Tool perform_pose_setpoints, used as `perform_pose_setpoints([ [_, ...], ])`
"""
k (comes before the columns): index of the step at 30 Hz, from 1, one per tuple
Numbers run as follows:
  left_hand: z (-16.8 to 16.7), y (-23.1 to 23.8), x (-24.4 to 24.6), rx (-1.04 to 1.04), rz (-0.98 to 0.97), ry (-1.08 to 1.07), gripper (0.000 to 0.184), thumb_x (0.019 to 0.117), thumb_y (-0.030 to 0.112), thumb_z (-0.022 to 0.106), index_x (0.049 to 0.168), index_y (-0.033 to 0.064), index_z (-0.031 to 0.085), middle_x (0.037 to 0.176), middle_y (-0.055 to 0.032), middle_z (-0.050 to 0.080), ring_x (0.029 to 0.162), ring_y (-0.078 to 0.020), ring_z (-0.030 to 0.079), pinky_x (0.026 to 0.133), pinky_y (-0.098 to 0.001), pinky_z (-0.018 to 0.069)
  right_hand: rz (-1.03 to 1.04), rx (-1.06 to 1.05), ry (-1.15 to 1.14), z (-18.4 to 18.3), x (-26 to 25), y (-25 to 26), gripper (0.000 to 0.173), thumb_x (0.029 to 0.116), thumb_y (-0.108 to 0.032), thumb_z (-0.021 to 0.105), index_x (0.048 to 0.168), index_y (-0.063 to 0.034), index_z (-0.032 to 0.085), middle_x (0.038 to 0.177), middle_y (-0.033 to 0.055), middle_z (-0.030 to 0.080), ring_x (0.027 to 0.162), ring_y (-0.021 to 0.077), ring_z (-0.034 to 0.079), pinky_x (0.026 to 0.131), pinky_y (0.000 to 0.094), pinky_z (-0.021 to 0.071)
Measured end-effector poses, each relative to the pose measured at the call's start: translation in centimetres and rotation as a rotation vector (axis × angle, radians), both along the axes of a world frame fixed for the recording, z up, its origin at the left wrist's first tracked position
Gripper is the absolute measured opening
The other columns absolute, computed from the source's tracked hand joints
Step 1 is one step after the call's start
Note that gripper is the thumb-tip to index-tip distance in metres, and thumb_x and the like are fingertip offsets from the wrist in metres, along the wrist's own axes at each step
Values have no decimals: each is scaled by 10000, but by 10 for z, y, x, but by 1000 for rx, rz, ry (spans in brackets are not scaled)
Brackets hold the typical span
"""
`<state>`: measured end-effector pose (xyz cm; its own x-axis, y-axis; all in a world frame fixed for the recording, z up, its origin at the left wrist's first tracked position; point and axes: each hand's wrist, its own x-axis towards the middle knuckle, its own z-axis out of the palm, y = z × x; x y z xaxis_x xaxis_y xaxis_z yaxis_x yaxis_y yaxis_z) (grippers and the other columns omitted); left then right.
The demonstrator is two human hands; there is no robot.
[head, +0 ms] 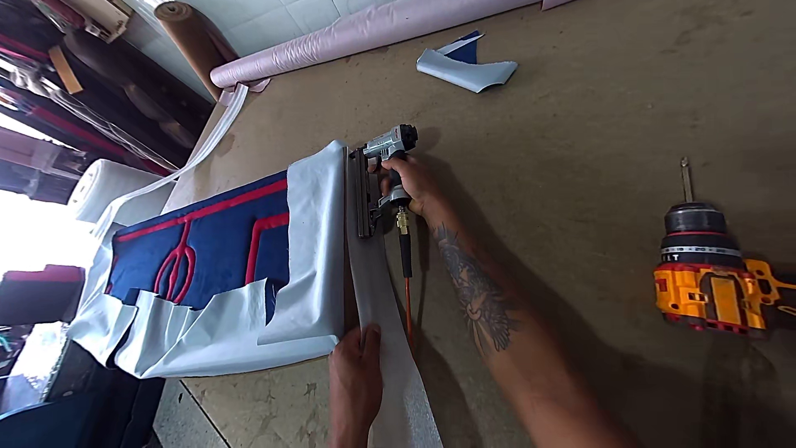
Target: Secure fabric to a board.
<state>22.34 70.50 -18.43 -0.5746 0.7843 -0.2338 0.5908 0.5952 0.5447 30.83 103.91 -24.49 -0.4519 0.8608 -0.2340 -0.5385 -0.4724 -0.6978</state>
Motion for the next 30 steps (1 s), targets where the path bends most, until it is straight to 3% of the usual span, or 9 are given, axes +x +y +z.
perform_pose_setpoints([
  [8,-5,-26,1,-78,20,33,413,1013,484,579,752,180,677,589,41,614,512,-123,605,487,-370,536,15,7,-7,0,0,3,296,1048,-209,532,1295,-50,497,1055,161,699,613,212,656,553,329,586],
  [16,-11,-56,-18,-243,-36,56,616,1016,662,376,779,182,680,653,17,634,619,-169,652,581,-464,558,20,8,-22,2,4,-20,352,1051,-221,542,1357,-63,469,1084,151,704,620,223,664,565,347,596],
  [24,-18,-65,-24,-280,-36,47,604,1019,667,360,820,203,692,681,20,649,658,-172,666,608,-475,564,28,28,-6,2,9,-50,325,1062,-216,511,1341,-58,461,1116,167,697,608,220,651,557,342,581],
  [30,-5,-69,-22,-275,-31,102,588,1019,667,351,838,227,696,683,32,650,656,-165,669,590,-475,556,33,10,-29,3,16,-91,325,1073,-223,505,1345,-55,452,1134,183,690,632,240,665,579,357,594],
])
